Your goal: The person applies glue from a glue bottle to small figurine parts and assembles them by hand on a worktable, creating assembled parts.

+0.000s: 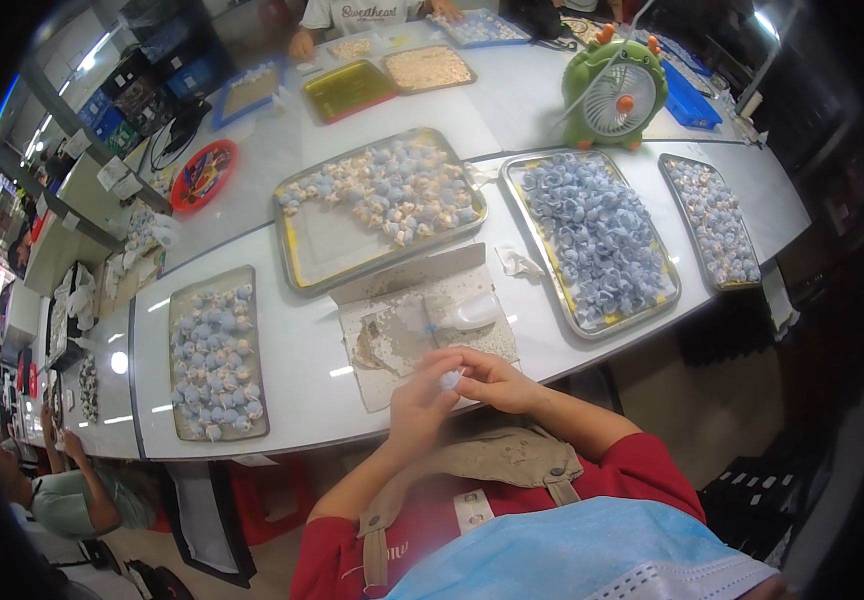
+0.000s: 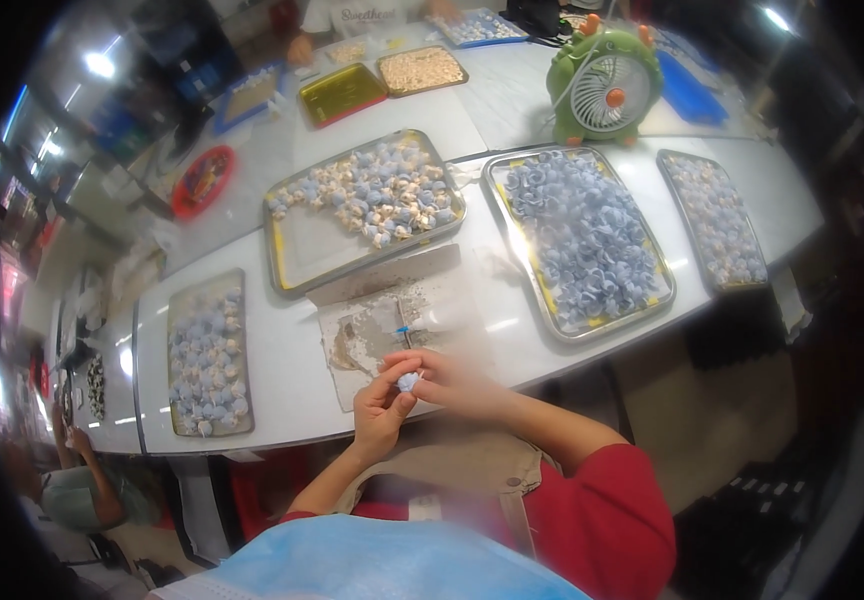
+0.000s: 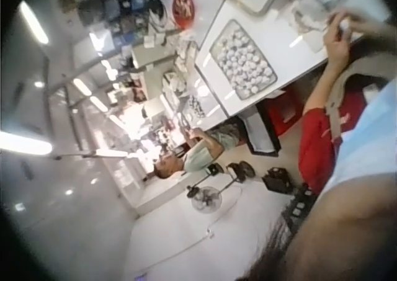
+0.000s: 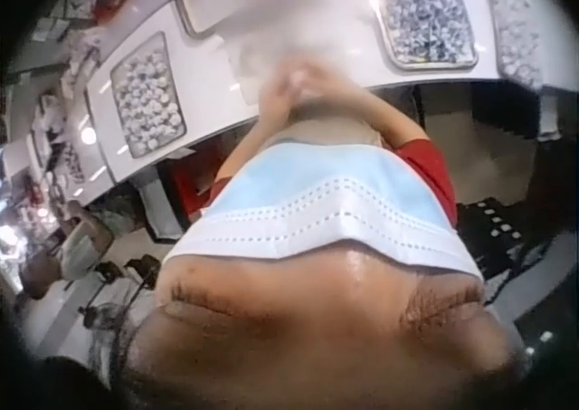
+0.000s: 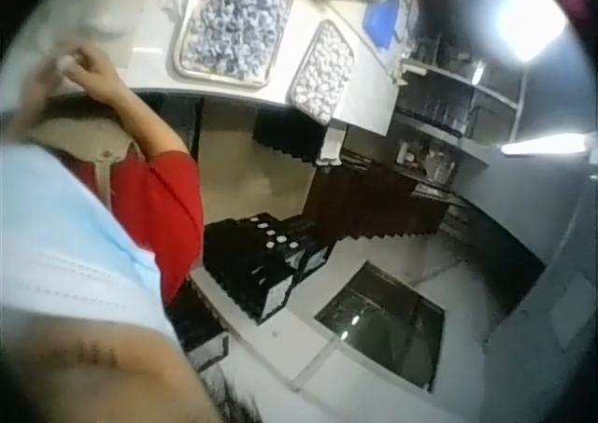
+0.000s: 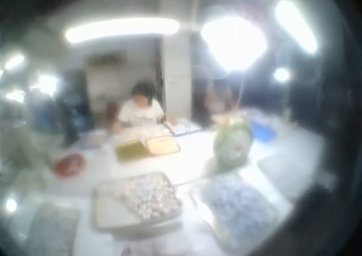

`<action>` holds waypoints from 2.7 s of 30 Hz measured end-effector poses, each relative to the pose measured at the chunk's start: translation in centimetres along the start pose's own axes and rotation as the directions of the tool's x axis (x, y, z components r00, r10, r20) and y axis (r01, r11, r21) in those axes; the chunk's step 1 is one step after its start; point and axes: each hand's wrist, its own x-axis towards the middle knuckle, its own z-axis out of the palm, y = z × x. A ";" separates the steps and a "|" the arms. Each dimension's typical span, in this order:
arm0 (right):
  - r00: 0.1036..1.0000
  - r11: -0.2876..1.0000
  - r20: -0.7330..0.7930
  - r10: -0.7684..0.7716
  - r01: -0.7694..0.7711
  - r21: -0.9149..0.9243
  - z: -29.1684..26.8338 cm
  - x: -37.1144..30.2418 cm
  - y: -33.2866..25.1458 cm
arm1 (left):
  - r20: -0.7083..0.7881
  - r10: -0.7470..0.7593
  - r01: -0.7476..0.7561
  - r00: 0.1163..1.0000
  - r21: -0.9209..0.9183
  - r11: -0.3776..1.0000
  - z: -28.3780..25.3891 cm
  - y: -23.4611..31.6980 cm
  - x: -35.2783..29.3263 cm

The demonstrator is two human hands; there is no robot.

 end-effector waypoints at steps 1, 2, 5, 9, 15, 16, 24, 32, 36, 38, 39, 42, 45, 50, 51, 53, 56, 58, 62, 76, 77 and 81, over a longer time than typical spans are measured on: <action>1.000 1.000 0.006 0.002 -0.002 -0.001 0.2 -0.1 -0.1 | 0.009 -0.018 0.018 1.000 0.016 1.000 0.0 0.2 -0.1; 1.000 1.000 -0.012 0.000 0.000 0.005 0.4 -0.1 -0.3 | 0.003 -0.017 0.017 1.000 0.015 1.000 0.1 0.2 -0.2; 0.999 0.999 -0.035 0.032 -0.032 -0.006 0.6 -0.1 -0.9 | 0.003 -0.045 0.045 0.999 0.037 0.998 0.0 0.0 -0.2; 0.995 0.996 -0.052 0.080 -0.082 -0.023 0.9 0.1 -1.3 | -0.030 -0.020 0.022 0.999 0.059 0.998 -0.1 -0.3 -0.3; 0.991 0.995 -0.102 0.084 -0.077 0.069 1.7 -0.4 -0.1 | -0.053 -0.003 0.008 0.999 0.091 0.996 0.0 0.1 -0.7; 0.992 0.995 -0.098 0.084 -0.077 0.067 1.7 -0.4 0.0 | -0.057 0.016 -0.011 0.998 0.085 0.996 0.0 0.1 -0.8; 0.999 0.999 -0.051 -0.007 0.010 0.049 1.3 -0.6 0.7 | -0.043 0.045 -0.040 0.998 0.102 0.994 0.1 -0.1 -0.8; 0.992 0.994 -0.076 -0.096 0.100 0.050 1.0 -0.6 1.4 | 0.004 0.047 -0.047 0.999 0.203 0.978 0.2 0.0 -0.5; 0.990 0.999 -0.137 -0.016 0.020 0.027 0.8 -0.8 2.7 | -0.057 0.042 -0.045 0.997 -0.049 0.998 1.0 -0.2 -0.6; 0.990 0.999 -0.141 -0.020 0.026 0.040 0.9 -0.9 2.8 | -0.093 -0.025 0.008 0.995 -0.175 0.985 1.0 -0.5 -0.7; 0.989 0.998 -0.146 -0.024 0.032 0.054 0.9 -0.9 2.8 | -0.082 0.001 -0.011 0.997 -0.125 0.992 0.8 -0.9 -0.7; 0.989 0.999 -0.148 -0.011 0.018 0.050 0.8 -0.9 2.7 | -0.061 0.002 -0.008 0.998 -0.108 0.994 0.5 -1.3 -0.9; 0.988 1.000 -0.154 -0.014 0.018 0.025 0.8 -0.9 2.7 | -0.057 0.002 -0.010 0.998 -0.134 0.991 0.5 -1.5 -0.9; 0.989 0.999 -0.147 0.005 0.000 0.037 0.7 -0.9 2.9 | -0.066 0.029 -0.038 0.997 -0.138 0.990 0.6 -1.3 -0.8; 0.989 0.999 -0.146 0.012 -0.006 0.040 0.6 -0.8 2.9 | -0.064 0.034 -0.043 0.997 -0.148 0.988 0.5 -1.4 -0.8; 0.989 0.999 -0.145 0.022 -0.016 0.045 0.6 -0.7 2.9 | -0.061 0.038 -0.047 0.997 -0.160 0.986 0.4 -1.5 -0.7; 0.989 0.998 -0.143 0.046 -0.039 0.047 0.7 -0.7 2.8 | -0.064 0.033 -0.042 0.997 -0.147 0.988 0.2 -1.4 -0.8; 0.988 0.997 -0.139 0.061 -0.056 0.045 0.8 -0.6 2.7 | -0.058 0.029 -0.038 0.998 -0.167 0.985 0.1 -1.3 -0.8; 0.988 0.999 -0.152 0.032 -0.027 0.031 0.9 -0.2 2.7 | -0.056 0.045 -0.055 0.997 -0.190 0.980 -0.1 -1.7 -0.6; 0.985 0.997 -0.166 0.053 -0.043 0.064 1.1 -0.3 2.9 | -0.055 0.016 -0.029 0.998 -0.255 0.967 -0.3 -2.0 -0.9; 0.985 0.997 -0.164 0.048 -0.036 0.075 1.1 -0.3 3.0 | -0.054 0.015 -0.029 0.998 -0.255 0.967 -0.2 -2.0 -0.9; 0.985 0.997 -0.173 0.026 -0.013 0.076 1.4 -0.6 2.8 | -0.044 0.025 -0.036 0.999 -0.283 0.959 0.0 -2.0 -1.0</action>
